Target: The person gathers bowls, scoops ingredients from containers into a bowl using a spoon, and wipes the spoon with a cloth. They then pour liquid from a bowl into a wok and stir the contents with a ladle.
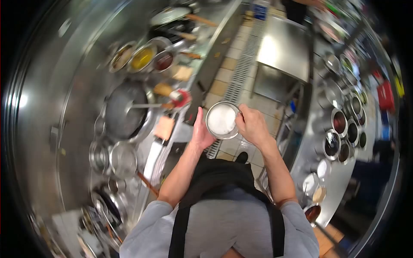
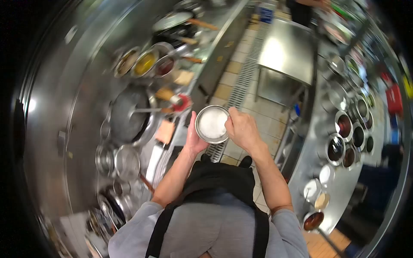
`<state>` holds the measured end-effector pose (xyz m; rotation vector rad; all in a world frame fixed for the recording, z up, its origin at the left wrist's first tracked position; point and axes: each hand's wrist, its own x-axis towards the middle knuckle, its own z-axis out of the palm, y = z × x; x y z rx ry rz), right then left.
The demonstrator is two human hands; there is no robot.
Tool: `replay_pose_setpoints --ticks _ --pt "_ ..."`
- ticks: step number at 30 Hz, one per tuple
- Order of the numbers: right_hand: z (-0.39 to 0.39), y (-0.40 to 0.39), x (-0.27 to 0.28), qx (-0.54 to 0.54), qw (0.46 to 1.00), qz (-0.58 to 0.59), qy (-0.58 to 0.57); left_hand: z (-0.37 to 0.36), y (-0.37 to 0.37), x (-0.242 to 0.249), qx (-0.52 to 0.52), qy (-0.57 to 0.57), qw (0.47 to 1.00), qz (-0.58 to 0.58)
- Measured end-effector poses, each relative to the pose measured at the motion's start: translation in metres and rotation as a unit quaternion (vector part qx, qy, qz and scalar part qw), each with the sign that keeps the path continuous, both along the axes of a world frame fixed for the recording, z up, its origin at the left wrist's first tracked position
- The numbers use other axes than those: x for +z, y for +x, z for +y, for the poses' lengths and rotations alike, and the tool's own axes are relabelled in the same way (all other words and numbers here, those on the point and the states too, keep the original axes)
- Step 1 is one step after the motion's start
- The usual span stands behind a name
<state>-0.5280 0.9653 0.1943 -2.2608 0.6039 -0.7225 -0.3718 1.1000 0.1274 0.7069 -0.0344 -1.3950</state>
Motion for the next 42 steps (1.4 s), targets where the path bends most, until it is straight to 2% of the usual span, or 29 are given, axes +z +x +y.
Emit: replay_pose_setpoints --ticks 4,7,8,10,11,12,13,15,18,21,22,24,27,31,32,34,37,38,40,41,42 --pt "0.066 0.104 0.006 0.170 0.985 0.020 -0.002 0.093 0.062 -0.004 0.124 -0.100 0.983 0.089" --pt "0.115 0.169 0.009 0.283 0.948 0.054 0.136 0.174 0.106 -0.027 0.216 -0.114 0.962 0.120" --pt "0.123 0.196 -0.009 0.309 0.928 0.079 0.193 0.200 0.118 -0.028 0.259 -0.106 0.952 0.120" --pt "0.136 0.254 -0.035 0.255 0.966 -0.006 0.037 0.253 0.148 -0.023 0.339 -0.055 0.934 0.095" --pt "0.141 0.280 -0.046 0.220 0.973 -0.055 -0.040 0.279 0.167 -0.026 0.377 -0.067 0.920 0.089" --pt "0.143 0.306 -0.062 0.177 0.977 0.045 -0.114 0.309 0.192 -0.030 0.398 -0.049 0.915 0.051" --pt "0.144 0.329 -0.089 0.158 0.968 0.069 -0.184 0.337 0.215 -0.032 0.416 -0.030 0.909 0.014" --pt "0.143 0.365 -0.143 0.111 0.934 0.120 -0.316 0.380 0.262 -0.023 0.465 0.089 0.879 -0.044" --pt "0.147 0.395 -0.162 0.223 0.895 0.337 -0.188 0.412 0.346 -0.024 0.448 0.215 0.854 -0.156" --pt "0.172 0.407 -0.169 0.253 0.892 0.374 -0.028 0.389 0.411 -0.023 0.428 0.411 0.746 -0.304" --pt "0.181 0.407 -0.165 0.246 0.905 0.347 -0.002 0.382 0.434 -0.030 0.385 0.467 0.687 -0.403" --pt "0.203 0.397 -0.150 0.239 0.924 0.295 0.050 0.376 0.470 -0.049 0.285 0.557 0.529 -0.573" --pt "0.222 0.385 -0.127 0.192 0.947 0.255 0.048 0.354 0.475 0.002 0.232 0.550 0.457 -0.659" --pt "0.223 0.370 -0.098 0.150 0.967 0.201 -0.035 0.350 0.489 0.059 0.230 0.487 0.329 -0.776" --pt "0.220 0.370 -0.089 0.156 0.956 0.243 -0.053 0.346 0.491 0.061 0.255 0.475 0.320 -0.779" --pt "0.223 0.365 -0.061 0.160 0.963 0.207 -0.060 0.336 0.498 0.063 0.306 0.447 0.300 -0.785" --pt "0.225 0.362 -0.043 0.159 0.959 0.221 -0.079 0.330 0.509 0.055 0.156 0.489 0.298 -0.805" --pt "0.224 0.365 -0.040 0.157 0.956 0.233 -0.087 0.334 0.513 0.059 0.237 0.489 0.255 -0.800" --pt "0.223 0.368 -0.054 0.159 0.952 0.234 -0.116 0.342 0.501 0.077 0.364 0.503 0.313 -0.719" --pt "0.220 0.371 -0.067 0.154 0.950 0.237 -0.132 0.343 0.488 0.083 0.400 0.522 0.307 -0.688" --pt "0.218 0.379 -0.087 0.148 0.955 0.227 -0.122 0.352 0.491 0.067 0.461 0.470 0.401 -0.637"
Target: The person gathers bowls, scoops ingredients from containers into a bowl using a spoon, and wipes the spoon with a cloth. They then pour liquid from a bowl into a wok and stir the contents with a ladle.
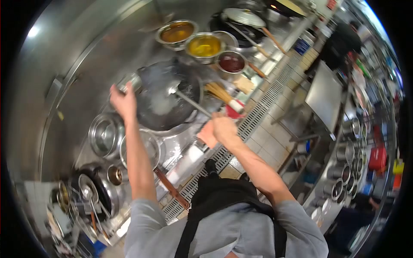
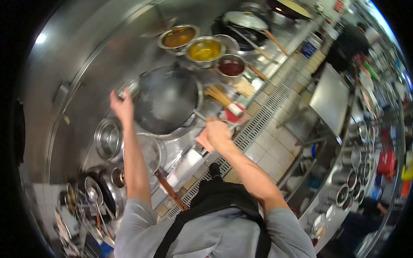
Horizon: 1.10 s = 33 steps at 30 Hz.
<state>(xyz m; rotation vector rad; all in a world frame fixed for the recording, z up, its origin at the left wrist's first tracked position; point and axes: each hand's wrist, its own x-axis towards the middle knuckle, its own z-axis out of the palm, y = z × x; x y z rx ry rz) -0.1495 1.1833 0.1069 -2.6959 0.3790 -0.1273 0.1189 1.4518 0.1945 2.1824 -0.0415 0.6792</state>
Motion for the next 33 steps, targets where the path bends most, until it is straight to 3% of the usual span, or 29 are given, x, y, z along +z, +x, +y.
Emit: replay_pose_setpoints --ticks 1,2,4,5,6,7,8,9,10,11,13,15,17,19,23,25,29,33 --pt "0.000 0.004 -0.033 -0.018 1.000 -0.007 0.011 0.006 -0.001 -0.029 0.016 -0.137 0.990 0.018" --pt "-0.002 0.001 -0.086 -0.014 0.995 -0.055 0.081 0.000 -0.042 -0.009 -0.120 -0.431 0.880 0.162" --pt "-0.009 -0.026 -0.062 0.013 0.978 -0.113 0.173 -0.034 -0.115 -0.011 -0.222 -0.638 0.703 0.222" --pt "-0.014 -0.045 -0.042 0.005 0.967 -0.163 0.197 -0.053 -0.152 -0.012 -0.241 -0.718 0.599 0.260" --pt "-0.022 -0.070 -0.019 -0.001 0.952 -0.205 0.226 -0.069 -0.178 -0.036 -0.326 -0.744 0.496 0.308" --pt "-0.033 -0.103 0.002 -0.007 0.935 -0.229 0.272 -0.094 -0.219 -0.058 -0.401 -0.749 0.397 0.348" --pt "-0.043 -0.135 0.013 -0.011 0.910 -0.228 0.347 -0.122 -0.256 -0.066 -0.463 -0.699 0.340 0.426" --pt "-0.052 -0.158 -0.006 -0.041 0.844 -0.131 0.518 -0.138 -0.272 -0.111 -0.490 -0.631 0.428 0.422" --pt "-0.064 -0.202 0.006 -0.068 0.793 -0.114 0.594 -0.174 -0.325 -0.098 -0.382 -0.597 0.503 0.495" --pt "-0.072 -0.251 0.022 -0.078 0.735 -0.095 0.667 -0.191 -0.343 -0.145 -0.432 -0.581 0.424 0.544" --pt "-0.073 -0.327 0.005 -0.223 0.732 -0.192 0.614 -0.230 -0.402 -0.191 -0.424 -0.562 0.305 0.641" --pt "-0.079 -0.405 -0.030 -0.313 0.658 -0.251 0.637 -0.279 -0.476 -0.161 -0.470 -0.447 0.296 0.701" --pt "-0.078 -0.483 -0.006 -0.458 0.662 -0.284 0.521 -0.324 -0.541 -0.149 -0.497 -0.324 0.265 0.760" --pt "-0.075 -0.558 -0.029 -0.546 0.670 -0.318 0.391 -0.359 -0.596 -0.149 -0.607 -0.191 0.205 0.744" --pt "-0.044 -0.696 -0.046 -0.767 0.491 -0.382 0.157 -0.401 -0.670 -0.141 -0.645 -0.038 0.240 0.725" --pt "-0.031 -0.741 -0.018 -0.829 0.354 -0.426 0.077 -0.411 -0.685 -0.151 -0.670 0.041 0.275 0.688" --pt "-0.037 -0.805 -0.039 -0.834 0.163 -0.521 0.077 -0.402 -0.688 -0.177 -0.626 0.067 0.286 0.723" --pt "-0.055 -0.796 -0.074 -0.739 0.038 -0.661 0.127 -0.381 -0.661 -0.193 -0.581 0.097 0.339 0.733"
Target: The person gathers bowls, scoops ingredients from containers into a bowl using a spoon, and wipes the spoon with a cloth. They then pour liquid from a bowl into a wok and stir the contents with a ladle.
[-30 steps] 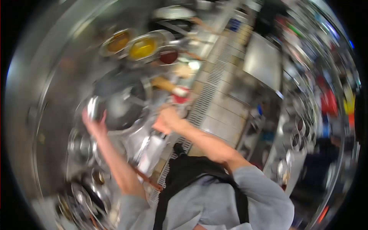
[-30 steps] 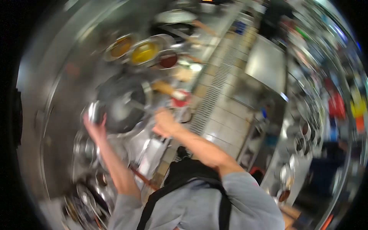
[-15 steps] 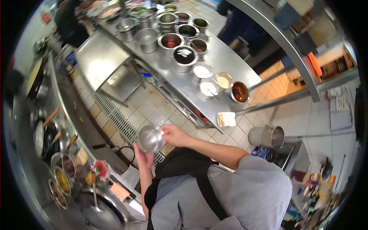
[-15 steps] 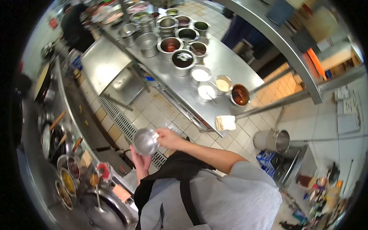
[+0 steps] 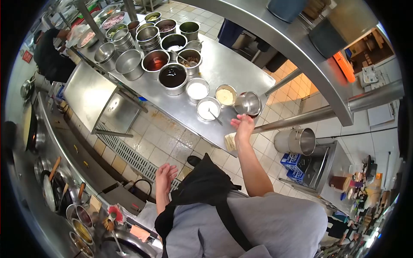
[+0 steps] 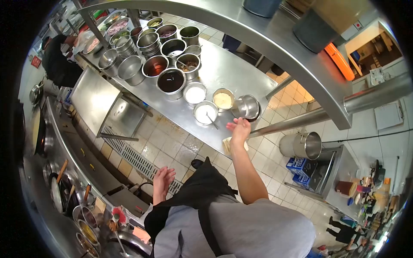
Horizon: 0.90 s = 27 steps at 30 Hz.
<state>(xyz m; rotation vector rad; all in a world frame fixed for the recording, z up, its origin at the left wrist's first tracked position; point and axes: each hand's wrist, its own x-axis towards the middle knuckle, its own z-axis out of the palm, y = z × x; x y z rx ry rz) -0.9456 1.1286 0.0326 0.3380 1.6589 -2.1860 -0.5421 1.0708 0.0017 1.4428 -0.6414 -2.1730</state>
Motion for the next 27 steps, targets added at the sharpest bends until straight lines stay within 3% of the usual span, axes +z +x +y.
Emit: replay_pose_setpoints --ticks 4,6,8,13,14,19,21,23,26,27 --pt "-0.007 0.041 0.009 0.087 0.995 -0.032 0.040 0.030 0.057 -0.010 0.094 0.013 0.996 -0.004" --pt "-0.013 0.063 0.017 0.173 0.983 0.026 0.056 0.044 0.086 -0.012 0.140 0.008 0.990 -0.001" --pt "-0.023 0.096 0.028 0.302 0.946 0.101 0.056 0.061 0.111 -0.012 0.170 0.003 0.986 0.000" --pt "-0.059 0.238 0.093 0.548 0.822 0.154 -0.026 0.120 0.173 -0.017 0.295 -0.028 0.955 -0.022" --pt "-0.065 0.269 0.098 0.594 0.784 0.173 -0.057 0.133 0.178 0.005 0.320 -0.032 0.947 -0.017" --pt "-0.079 0.446 0.092 0.817 0.517 0.240 -0.079 0.216 0.214 -0.007 0.453 -0.026 0.891 -0.016" --pt "-0.073 0.524 0.082 0.803 0.340 0.450 -0.193 0.247 0.221 -0.009 0.489 -0.034 0.871 -0.040" --pt "-0.055 0.602 0.094 0.805 0.236 0.463 -0.288 0.288 0.214 -0.007 0.530 -0.036 0.845 -0.065" --pt "-0.051 0.731 0.080 0.707 0.102 0.617 -0.329 0.346 0.193 -0.003 0.574 0.001 0.814 -0.091" --pt "-0.055 0.769 0.065 0.610 0.075 0.691 -0.380 0.363 0.182 0.005 0.576 0.017 0.811 -0.103"
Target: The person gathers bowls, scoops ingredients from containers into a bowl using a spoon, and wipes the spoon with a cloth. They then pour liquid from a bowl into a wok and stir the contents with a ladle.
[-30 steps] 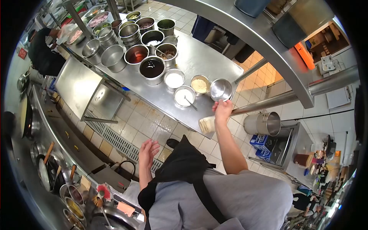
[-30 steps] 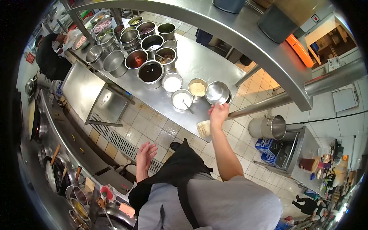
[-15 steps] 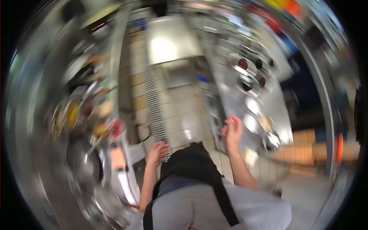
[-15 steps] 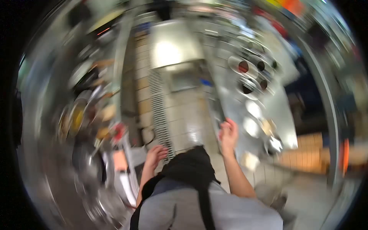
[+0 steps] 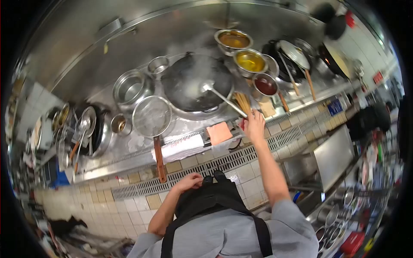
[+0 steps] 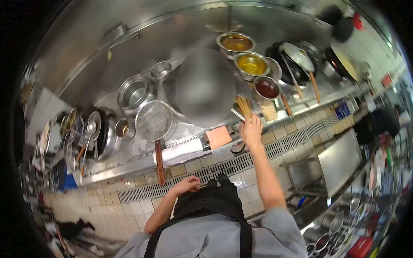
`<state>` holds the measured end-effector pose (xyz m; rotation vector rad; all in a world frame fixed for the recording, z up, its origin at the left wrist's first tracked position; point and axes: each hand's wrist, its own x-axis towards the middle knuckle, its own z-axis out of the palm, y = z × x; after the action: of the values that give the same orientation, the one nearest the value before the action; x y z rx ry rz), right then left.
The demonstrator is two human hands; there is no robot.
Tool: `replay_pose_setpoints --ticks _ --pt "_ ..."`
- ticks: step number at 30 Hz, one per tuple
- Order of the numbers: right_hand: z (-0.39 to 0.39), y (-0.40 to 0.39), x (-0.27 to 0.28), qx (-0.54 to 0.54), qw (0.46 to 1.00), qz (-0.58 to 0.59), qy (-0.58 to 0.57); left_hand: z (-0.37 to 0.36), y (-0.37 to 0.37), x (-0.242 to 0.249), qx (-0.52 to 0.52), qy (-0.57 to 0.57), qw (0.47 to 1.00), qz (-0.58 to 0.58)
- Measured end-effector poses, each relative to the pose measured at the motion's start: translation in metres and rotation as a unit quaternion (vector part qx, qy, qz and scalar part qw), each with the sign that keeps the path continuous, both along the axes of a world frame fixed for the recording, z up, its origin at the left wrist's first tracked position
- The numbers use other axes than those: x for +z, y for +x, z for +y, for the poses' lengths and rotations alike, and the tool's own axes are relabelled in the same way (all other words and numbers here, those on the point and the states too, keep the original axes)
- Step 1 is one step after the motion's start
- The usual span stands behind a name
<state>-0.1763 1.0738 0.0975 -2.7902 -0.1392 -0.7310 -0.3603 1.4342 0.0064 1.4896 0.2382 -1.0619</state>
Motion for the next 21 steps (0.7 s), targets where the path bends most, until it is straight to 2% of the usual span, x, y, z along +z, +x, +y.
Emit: replay_pose_setpoints --ticks 1,3,4,5,6,7,8,9,10,11,12,13,15,16,17,18,19,20,21 --pt "-0.006 0.030 -0.017 0.028 0.992 0.126 0.005 0.017 -0.012 0.005 0.002 0.021 1.000 0.000" --pt "-0.015 0.080 -0.046 0.073 0.926 0.370 0.006 0.051 -0.049 -0.012 0.039 0.101 0.994 0.003" --pt "-0.012 0.092 -0.050 0.044 0.914 0.398 0.068 0.072 -0.071 -0.025 0.042 0.134 0.990 -0.005" --pt "-0.007 0.095 -0.051 0.050 0.931 0.356 0.065 0.087 -0.094 -0.041 0.041 0.164 0.985 -0.016" --pt "-0.003 0.097 -0.051 0.057 0.947 0.310 0.060 0.092 -0.123 -0.057 0.192 0.186 0.964 0.000" --pt "0.000 0.095 -0.052 0.062 0.959 0.270 0.055 0.092 -0.159 -0.069 0.335 0.206 0.919 0.023" --pt "0.009 0.092 -0.049 0.053 0.951 0.286 0.102 0.089 -0.186 -0.070 0.456 0.191 0.868 0.055" --pt "0.016 0.090 -0.050 0.063 0.921 0.306 0.231 0.086 -0.213 -0.071 0.574 0.175 0.797 0.068" --pt "0.026 0.087 -0.052 0.072 0.875 0.322 0.355 0.098 -0.270 -0.115 0.645 0.112 0.743 0.138" --pt "0.041 0.083 -0.047 0.080 0.812 0.333 0.472 0.108 -0.324 -0.153 0.713 0.059 0.668 0.202" --pt "0.063 0.068 0.001 0.088 0.591 0.384 0.704 0.101 -0.360 -0.165 0.731 0.051 0.638 0.239" --pt "0.065 0.070 0.006 0.124 0.443 0.415 0.785 0.088 -0.390 -0.171 0.716 0.066 0.639 0.273" --pt "0.099 0.065 -0.023 0.055 0.643 0.353 0.677 0.052 -0.454 -0.184 0.669 0.069 0.661 0.332" --pt "0.105 0.069 -0.062 0.026 0.778 0.300 0.551 0.027 -0.476 -0.191 0.641 0.056 0.681 0.350" --pt "0.115 0.069 -0.095 0.002 0.884 0.225 0.409 0.019 -0.487 -0.181 0.493 0.111 0.831 0.232" --pt "0.139 0.061 -0.079 0.004 0.846 0.232 0.481 0.007 -0.488 -0.158 0.258 0.266 0.926 0.066" --pt "0.162 0.053 -0.047 0.001 0.800 0.246 0.547 -0.009 -0.487 -0.134 0.117 0.401 0.905 -0.085" --pt "0.185 0.044 -0.022 0.023 0.737 0.257 0.625 -0.012 -0.475 -0.122 0.101 0.355 0.929 0.039" --pt "0.208 0.038 0.002 0.041 0.664 0.267 0.697 -0.021 -0.477 -0.120 0.239 0.307 0.918 0.072"
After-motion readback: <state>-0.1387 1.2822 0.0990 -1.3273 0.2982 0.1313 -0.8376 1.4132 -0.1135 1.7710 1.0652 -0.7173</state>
